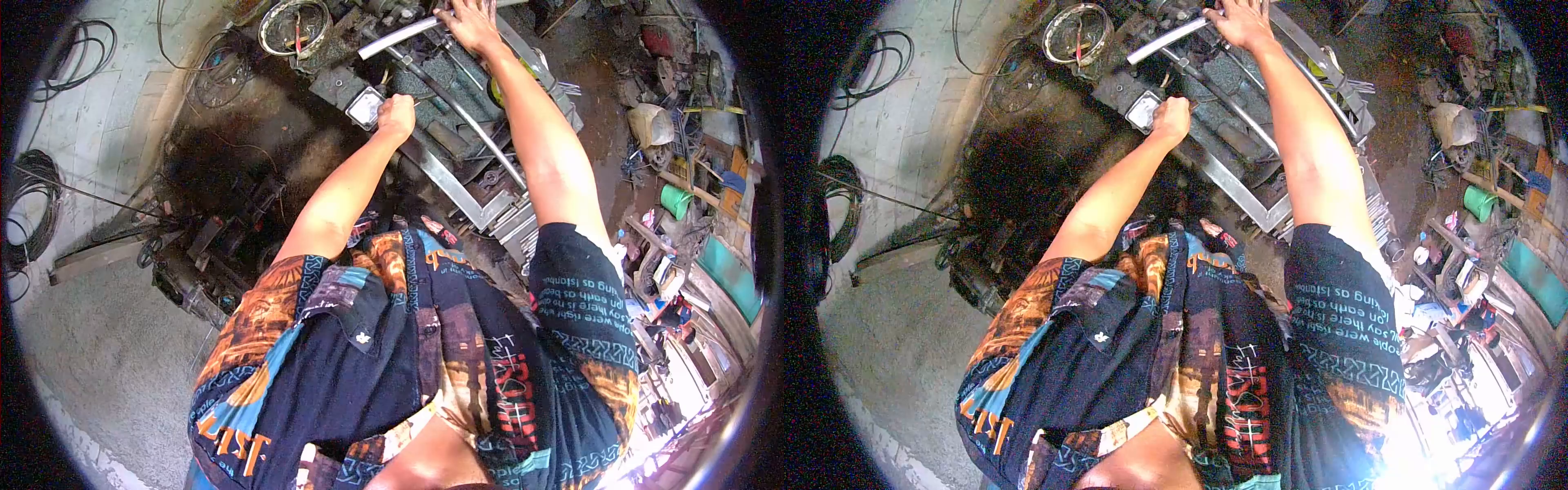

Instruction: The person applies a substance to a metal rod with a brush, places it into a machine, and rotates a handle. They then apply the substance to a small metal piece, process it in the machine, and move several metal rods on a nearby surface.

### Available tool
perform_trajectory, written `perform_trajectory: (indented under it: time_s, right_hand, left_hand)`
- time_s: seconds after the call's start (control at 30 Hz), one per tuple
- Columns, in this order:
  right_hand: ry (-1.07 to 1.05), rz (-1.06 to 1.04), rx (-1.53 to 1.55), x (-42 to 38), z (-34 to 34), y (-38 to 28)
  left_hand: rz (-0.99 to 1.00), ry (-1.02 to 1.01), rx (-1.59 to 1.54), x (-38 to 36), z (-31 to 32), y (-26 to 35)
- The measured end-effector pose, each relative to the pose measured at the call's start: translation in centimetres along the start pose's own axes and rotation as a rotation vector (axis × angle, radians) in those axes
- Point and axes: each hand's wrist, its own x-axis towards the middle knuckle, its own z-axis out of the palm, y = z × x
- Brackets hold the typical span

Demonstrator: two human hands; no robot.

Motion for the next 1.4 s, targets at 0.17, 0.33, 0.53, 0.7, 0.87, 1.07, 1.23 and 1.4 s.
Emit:
perform_trajectory:
  time_s: [0.17,0.33,0.53,0.7,0.87,1.07,1.23,1.4]
  right_hand:
    - [0.020,-0.005,0.002,0.0,-0.2,0.0]
    - [-0.015,0.005,0.027,-0.3,-0.5,1.0]
    - [0.135,-0.029,-0.128,-0.6,1.0,2.8]
    - [0.166,-0.036,-0.077,-1.3,1.5,4.6]
    - [0.176,-0.003,-0.084,-2.9,0.8,4.5]
    - [0.161,0.011,-0.055,-3.1,0.6,4.7]
    - [0.150,0.018,-0.050,-2.7,0.6,5.5]
    - [0.177,0.003,-0.046,-2.3,0.8,5.8]
  left_hand:
    - [0.010,-0.010,-0.003,-0.3,-0.2,0.5]
    - [0.039,-0.016,-0.004,-0.8,-0.2,1.0]
    - [0.076,-0.012,-0.021,-1.2,0.1,1.6]
    - [0.114,0.015,-0.056,-1.4,0.5,1.9]
    - [0.150,0.010,-0.131,-1.9,0.6,2.2]
    - [0.165,0.024,-0.163,-1.1,2.7,2.0]
    - [0.198,0.024,-0.272,-2.0,2.1,1.8]
    - [0.221,0.004,-0.445,-4.3,0.3,1.4]
